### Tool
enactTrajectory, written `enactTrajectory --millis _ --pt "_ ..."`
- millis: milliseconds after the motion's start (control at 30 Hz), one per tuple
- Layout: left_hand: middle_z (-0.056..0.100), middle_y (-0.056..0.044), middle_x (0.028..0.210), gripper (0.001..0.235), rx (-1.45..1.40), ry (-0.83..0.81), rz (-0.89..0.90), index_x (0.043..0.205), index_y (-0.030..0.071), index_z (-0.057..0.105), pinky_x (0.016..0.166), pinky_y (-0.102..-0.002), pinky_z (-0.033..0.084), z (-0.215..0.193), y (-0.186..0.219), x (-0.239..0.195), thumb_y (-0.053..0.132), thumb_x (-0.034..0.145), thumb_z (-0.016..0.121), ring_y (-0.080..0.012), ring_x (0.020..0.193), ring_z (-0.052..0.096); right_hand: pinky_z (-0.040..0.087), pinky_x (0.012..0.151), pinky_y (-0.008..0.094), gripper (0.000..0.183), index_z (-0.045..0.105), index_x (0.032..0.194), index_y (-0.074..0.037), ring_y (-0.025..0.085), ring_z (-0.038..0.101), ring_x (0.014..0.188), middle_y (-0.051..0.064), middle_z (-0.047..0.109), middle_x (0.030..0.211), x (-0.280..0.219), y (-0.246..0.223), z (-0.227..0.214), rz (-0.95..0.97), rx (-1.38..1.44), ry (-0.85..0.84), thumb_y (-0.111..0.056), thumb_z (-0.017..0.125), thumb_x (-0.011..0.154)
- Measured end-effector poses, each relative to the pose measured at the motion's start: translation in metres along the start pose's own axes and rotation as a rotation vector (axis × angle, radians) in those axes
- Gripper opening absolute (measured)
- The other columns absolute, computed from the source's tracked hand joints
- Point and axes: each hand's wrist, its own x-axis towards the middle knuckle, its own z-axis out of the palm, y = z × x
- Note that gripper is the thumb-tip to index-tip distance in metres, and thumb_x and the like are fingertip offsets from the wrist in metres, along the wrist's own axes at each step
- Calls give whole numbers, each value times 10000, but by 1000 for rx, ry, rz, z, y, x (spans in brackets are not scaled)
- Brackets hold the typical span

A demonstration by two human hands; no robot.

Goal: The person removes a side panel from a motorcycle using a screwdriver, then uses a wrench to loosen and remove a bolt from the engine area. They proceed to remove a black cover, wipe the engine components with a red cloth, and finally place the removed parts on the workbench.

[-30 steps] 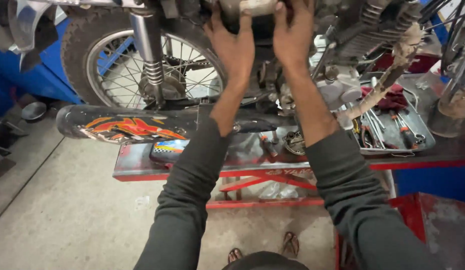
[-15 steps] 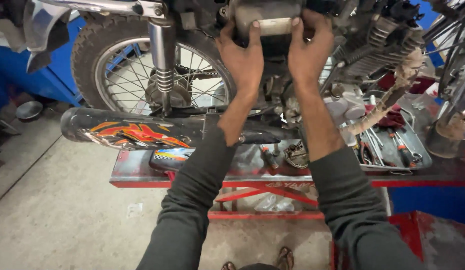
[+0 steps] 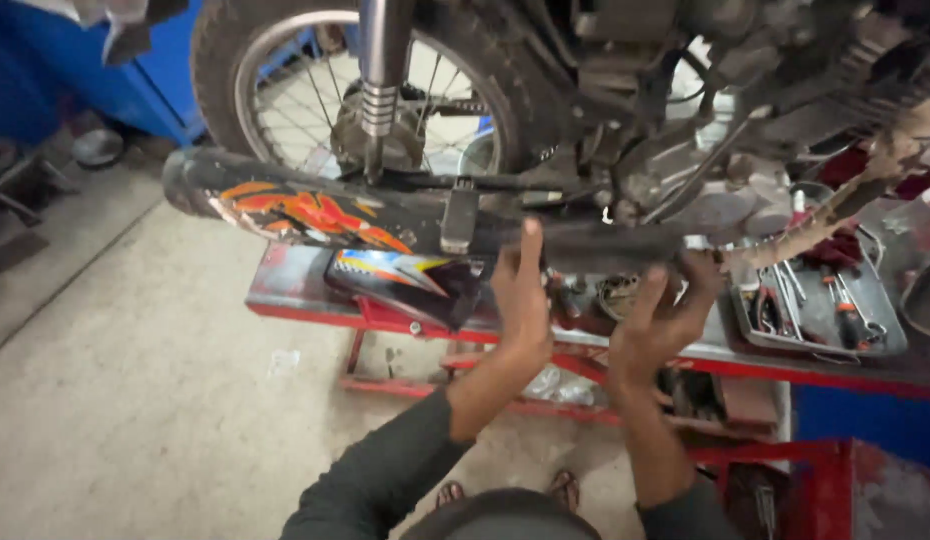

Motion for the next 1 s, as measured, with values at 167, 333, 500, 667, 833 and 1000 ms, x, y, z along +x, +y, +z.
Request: enactTrajectory --millis 167,333,500,667,833,1000 --pt "600 -51 871 393 227 206 -39 912 107 595 829 -339 479 -73 -108 16 357 765 859 -166 879 605 403 966 408 294 497 1124 -11 230 507 999 145 518 1045 -100 54 -27 416 -99 44 -249 650 1044" --pt "705 -81 872 305 467 200 -123 949 127 677 733 -336 552 -153 -213 89 305 753 827 -189 805 708 416 907 369 291 554 979 -40 201 536 926 104 562 955 -169 152 -18 757 -41 90 -194 782 885" --pt "725 -128 975 338 328 150 -235 1103 90 700 701 -374 624 -181 -244 141 273 828 773 -270 842 731 513 537 316 168 684 785 -158 138 647 655 19 651 755 -205 226 8 1073 -118 185 -236 828 752" --pt "676 -127 894 431 98 214 -253 1099 55 696 622 -380 526 -185 -221 162 431 889 714 -234 757 664 642 529 457 189 633 892 -72 316 708 735 138 636 825 -207 264 49 1248 186 383 -36 774 771" --pt "508 -235 1414 738 233 183 -240 1412 77 494 1030 -515 499 -191 -186 162 594 910 651 -405 1321 490 681 632 397 242 543 992 -57 316 723 802 188 662 933 -186 227 80 1398 292 433 -69 734 842" --pt "518 -193 1432 807 505 128 -239 1415 91 521 1055 -500 484 -215 -187 179 710 902 589 -365 1348 471 703 629 380 195 545 1035 -94 270 734 809 150 685 939 -210 251 101 1495 335 339 -81 671 887"
